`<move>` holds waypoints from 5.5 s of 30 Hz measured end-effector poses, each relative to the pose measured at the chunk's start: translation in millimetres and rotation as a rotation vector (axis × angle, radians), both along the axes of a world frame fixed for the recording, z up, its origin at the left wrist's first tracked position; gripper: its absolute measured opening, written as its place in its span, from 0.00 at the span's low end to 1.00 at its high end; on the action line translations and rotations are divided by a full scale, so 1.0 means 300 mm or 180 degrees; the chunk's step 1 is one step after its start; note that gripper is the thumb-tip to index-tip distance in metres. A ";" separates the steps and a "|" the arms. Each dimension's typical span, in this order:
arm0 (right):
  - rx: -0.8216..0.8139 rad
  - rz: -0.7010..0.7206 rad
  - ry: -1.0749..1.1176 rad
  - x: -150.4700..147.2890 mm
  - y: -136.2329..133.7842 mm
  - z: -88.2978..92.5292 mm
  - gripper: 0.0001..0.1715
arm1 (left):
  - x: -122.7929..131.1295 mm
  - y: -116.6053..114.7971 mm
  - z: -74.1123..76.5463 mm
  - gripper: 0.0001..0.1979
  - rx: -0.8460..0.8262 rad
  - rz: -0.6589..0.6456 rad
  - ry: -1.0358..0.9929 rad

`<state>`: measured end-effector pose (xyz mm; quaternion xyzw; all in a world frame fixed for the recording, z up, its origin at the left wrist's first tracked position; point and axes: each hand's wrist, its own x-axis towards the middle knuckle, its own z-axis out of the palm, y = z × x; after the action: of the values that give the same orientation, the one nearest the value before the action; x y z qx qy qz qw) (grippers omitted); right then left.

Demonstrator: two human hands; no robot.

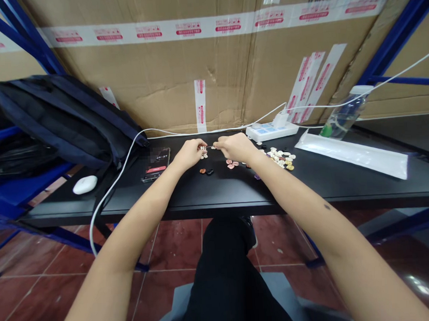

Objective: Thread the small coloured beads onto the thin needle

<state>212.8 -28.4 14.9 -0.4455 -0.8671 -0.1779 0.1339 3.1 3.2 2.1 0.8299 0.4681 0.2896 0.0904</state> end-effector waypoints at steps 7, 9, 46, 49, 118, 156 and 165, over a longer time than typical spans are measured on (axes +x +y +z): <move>-0.0237 0.0052 0.0496 -0.002 0.015 -0.012 0.20 | -0.002 0.004 -0.002 0.11 0.0032 -0.0049 -0.0018; -0.0539 0.0034 0.0780 0.002 0.025 -0.018 0.19 | -0.003 0.007 -0.008 0.12 0.0017 -0.0094 -0.0014; -0.0499 -0.0127 0.0752 0.002 0.031 -0.018 0.18 | 0.003 -0.009 0.006 0.12 0.0053 0.0011 0.0092; -0.0207 -0.0260 0.0427 -0.005 0.015 -0.010 0.20 | 0.006 -0.009 0.011 0.12 0.0033 0.0151 0.0092; -0.1244 0.0189 0.2363 0.031 0.106 -0.059 0.11 | -0.073 0.017 0.009 0.05 -0.0077 0.1065 0.0678; -0.2039 0.0351 0.2042 0.015 0.035 -0.032 0.07 | -0.062 -0.004 0.014 0.17 -0.0113 0.1060 0.1049; -0.1945 0.0355 0.1961 0.017 0.041 -0.034 0.09 | -0.058 -0.010 0.022 0.16 -0.0222 0.1016 0.0967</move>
<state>218.0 -16.1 4.6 -0.4494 -0.8223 0.2355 0.2577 -14.3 0.2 8.8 0.7758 0.6115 0.1556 0.0005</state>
